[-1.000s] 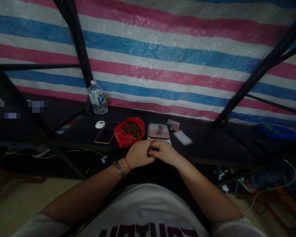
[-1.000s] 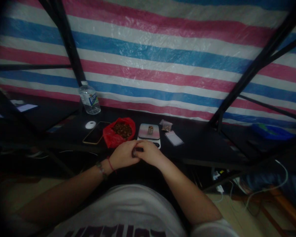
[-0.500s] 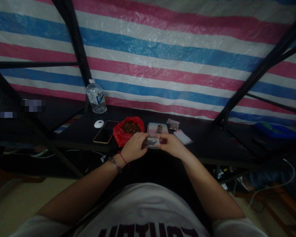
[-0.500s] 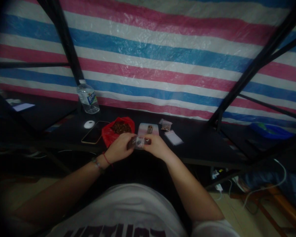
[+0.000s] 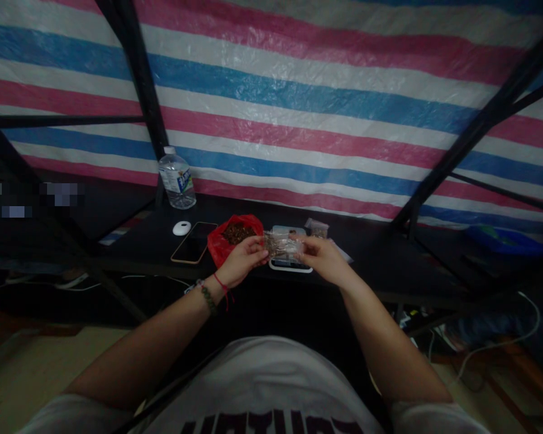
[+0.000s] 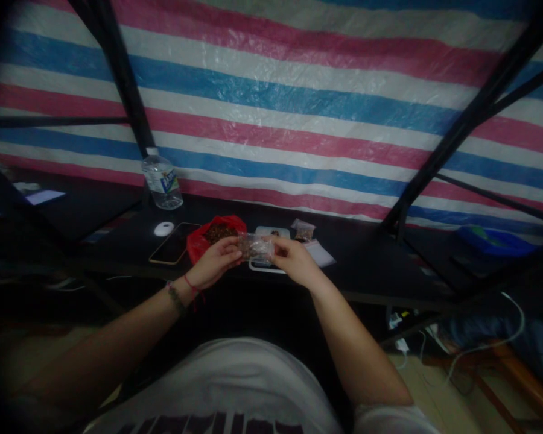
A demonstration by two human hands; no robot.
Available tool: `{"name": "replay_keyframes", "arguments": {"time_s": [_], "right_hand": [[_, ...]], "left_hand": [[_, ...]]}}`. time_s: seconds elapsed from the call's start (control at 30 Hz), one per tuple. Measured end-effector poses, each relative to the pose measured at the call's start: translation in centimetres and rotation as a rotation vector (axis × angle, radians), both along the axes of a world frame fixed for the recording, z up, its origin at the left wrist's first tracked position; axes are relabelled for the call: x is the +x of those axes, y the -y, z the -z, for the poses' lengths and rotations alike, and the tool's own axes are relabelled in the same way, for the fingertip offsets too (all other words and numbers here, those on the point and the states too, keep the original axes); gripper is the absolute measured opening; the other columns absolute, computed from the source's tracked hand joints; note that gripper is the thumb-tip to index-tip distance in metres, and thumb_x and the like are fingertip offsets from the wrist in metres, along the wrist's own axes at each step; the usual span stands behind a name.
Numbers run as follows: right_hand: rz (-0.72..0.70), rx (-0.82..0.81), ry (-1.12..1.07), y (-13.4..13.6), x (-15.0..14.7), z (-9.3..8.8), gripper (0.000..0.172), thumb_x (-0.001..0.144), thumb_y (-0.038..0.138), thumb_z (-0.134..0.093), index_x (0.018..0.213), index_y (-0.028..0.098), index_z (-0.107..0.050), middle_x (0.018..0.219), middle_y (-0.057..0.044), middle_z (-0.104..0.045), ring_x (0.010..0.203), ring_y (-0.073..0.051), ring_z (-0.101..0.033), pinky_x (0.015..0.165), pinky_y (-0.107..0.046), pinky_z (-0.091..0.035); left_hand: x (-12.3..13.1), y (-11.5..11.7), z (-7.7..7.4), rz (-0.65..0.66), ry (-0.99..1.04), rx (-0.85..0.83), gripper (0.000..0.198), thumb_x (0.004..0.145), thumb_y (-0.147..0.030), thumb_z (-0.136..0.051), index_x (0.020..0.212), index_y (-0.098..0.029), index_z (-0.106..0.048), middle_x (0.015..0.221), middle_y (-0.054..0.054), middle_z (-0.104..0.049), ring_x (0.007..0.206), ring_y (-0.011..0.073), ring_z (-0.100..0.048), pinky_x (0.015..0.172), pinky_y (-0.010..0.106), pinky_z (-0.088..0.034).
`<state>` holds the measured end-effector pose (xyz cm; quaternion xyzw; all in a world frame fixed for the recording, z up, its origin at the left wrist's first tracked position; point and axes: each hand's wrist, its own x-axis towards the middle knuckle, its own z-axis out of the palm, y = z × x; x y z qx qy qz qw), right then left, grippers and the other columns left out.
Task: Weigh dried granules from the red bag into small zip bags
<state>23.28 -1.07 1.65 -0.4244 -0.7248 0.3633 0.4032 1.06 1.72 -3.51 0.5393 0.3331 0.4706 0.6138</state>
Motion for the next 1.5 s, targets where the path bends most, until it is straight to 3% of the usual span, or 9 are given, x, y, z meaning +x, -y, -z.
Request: {"name": "replay_keyframes", "arguments": {"time_s": [0.17, 0.3, 0.5, 0.57, 0.7, 0.8, 1.0, 1.3, 1.5], "right_hand": [[-0.067, -0.085, 0.054, -0.4, -0.3, 1.1, 0.042, 0.075, 0.023, -0.066, 0.116, 0.018, -0.064, 0.079, -0.001, -0.064, 0.066, -0.013, -0.055, 0.061, -0.024, -0.044], [-0.191, -0.108, 0.196, 0.5, -1.9, 1.4, 0.020, 0.075, 0.023, -0.066, 0.094, 0.016, -0.069, 0.071, 0.001, -0.061, 0.062, -0.011, -0.051, 0.058, -0.022, -0.041], [-0.255, -0.117, 0.218, 0.9, -2.8, 1.0, 0.020, 0.082, 0.029, -0.059, 0.094, 0.017, -0.070, 0.071, 0.000, -0.062, 0.060, -0.010, -0.050, 0.055, -0.022, -0.037], [-0.118, -0.085, 0.131, -0.4, -2.0, 1.3, 0.026, 0.084, 0.036, -0.055, 0.094, 0.016, -0.070, 0.076, -0.002, -0.064, 0.064, -0.012, -0.054, 0.059, -0.024, -0.042], [0.430, 0.191, 0.183, -5.3, 0.5, 3.0, 0.041, 0.076, 0.039, -0.063, 0.110, 0.015, -0.065, 0.085, -0.006, -0.067, 0.076, -0.019, -0.059, 0.075, -0.035, -0.048], [0.550, 0.288, 0.361, -9.0, 1.7, 5.0, 0.059, 0.066, 0.033, -0.073, 0.121, 0.015, -0.059, 0.109, -0.013, -0.066, 0.104, -0.027, -0.059, 0.096, -0.044, -0.042], [0.452, 0.164, 0.363, -11.0, 1.2, 6.8, 0.039, 0.069, 0.022, -0.068, 0.108, 0.018, -0.066, 0.108, -0.009, -0.068, 0.105, -0.024, -0.062, 0.097, -0.042, -0.044], [-0.007, 0.044, -0.145, -3.1, -2.2, 2.8, 0.058, 0.067, 0.020, -0.072, 0.121, 0.022, -0.052, 0.105, -0.005, -0.064, 0.090, -0.016, -0.064, 0.080, -0.031, -0.052], [-0.073, 0.087, -0.026, 0.0, -2.5, 1.5, 0.030, 0.069, 0.021, -0.074, 0.098, 0.019, -0.064, 0.104, -0.006, -0.064, 0.094, -0.019, -0.063, 0.085, -0.035, -0.051]], "left_hand": [[-0.3, 0.7, -0.2, -0.217, -0.374, 0.558, 0.062, 0.069, -0.039, -0.072, 0.123, -0.017, -0.050, 0.124, 0.014, -0.055, 0.113, 0.0277, -0.054, 0.096, 0.045, -0.044], [0.1, 2.5, -0.8, -0.048, -0.709, 0.866, 0.082, 0.058, -0.045, -0.080, 0.128, -0.017, -0.048, 0.127, 0.014, -0.055, 0.117, 0.0325, -0.051, 0.103, 0.048, -0.037], [0.6, 2.9, -0.6, 0.041, -0.680, 0.686, 0.048, 0.069, -0.045, -0.072, 0.104, -0.017, -0.055, 0.097, 0.006, -0.064, 0.086, 0.0214, -0.061, 0.078, 0.033, -0.048], [0.5, 2.4, -0.3, 0.035, -0.583, 0.622, 0.044, 0.072, -0.042, -0.070, 0.105, -0.017, -0.054, 0.095, 0.005, -0.063, 0.085, 0.0195, -0.061, 0.077, 0.031, -0.048], [0.4, 1.5, 0.5, 0.018, -0.402, 0.460, 0.037, 0.077, -0.039, -0.065, 0.104, -0.017, -0.053, 0.090, 0.004, -0.061, 0.082, 0.0173, -0.060, 0.075, 0.030, -0.047], [0.5, 1.2, 0.9, 0.024, -0.278, 0.391, 0.035, 0.077, -0.040, -0.065, 0.101, -0.017, -0.052, 0.092, 0.004, -0.060, 0.087, 0.0184, -0.059, 0.077, 0.030, -0.046], [0.9, 0.9, 1.6, 0.042, -0.078, 0.324, 0.040, 0.075, -0.041, -0.067, 0.102, -0.018, -0.050, 0.090, 0.005, -0.060, 0.087, 0.0178, -0.058, 0.082, 0.032, -0.045], [0.4, 0.8, 1.1, -0.067, -0.403, 0.421, 0.037, 0.075, -0.038, -0.068, 0.102, -0.018, -0.052, 0.091, 0.003, -0.062, 0.082, 0.0173, -0.060, 0.077, 0.031, -0.047], [0.5, 1.8, 0.6, -0.065, -0.529, 0.521, 0.042, 0.071, -0.041, -0.070, 0.103, -0.017, -0.056, 0.092, 0.004, -0.064, 0.081, 0.0182, -0.061, 0.074, 0.030, -0.048]]}}
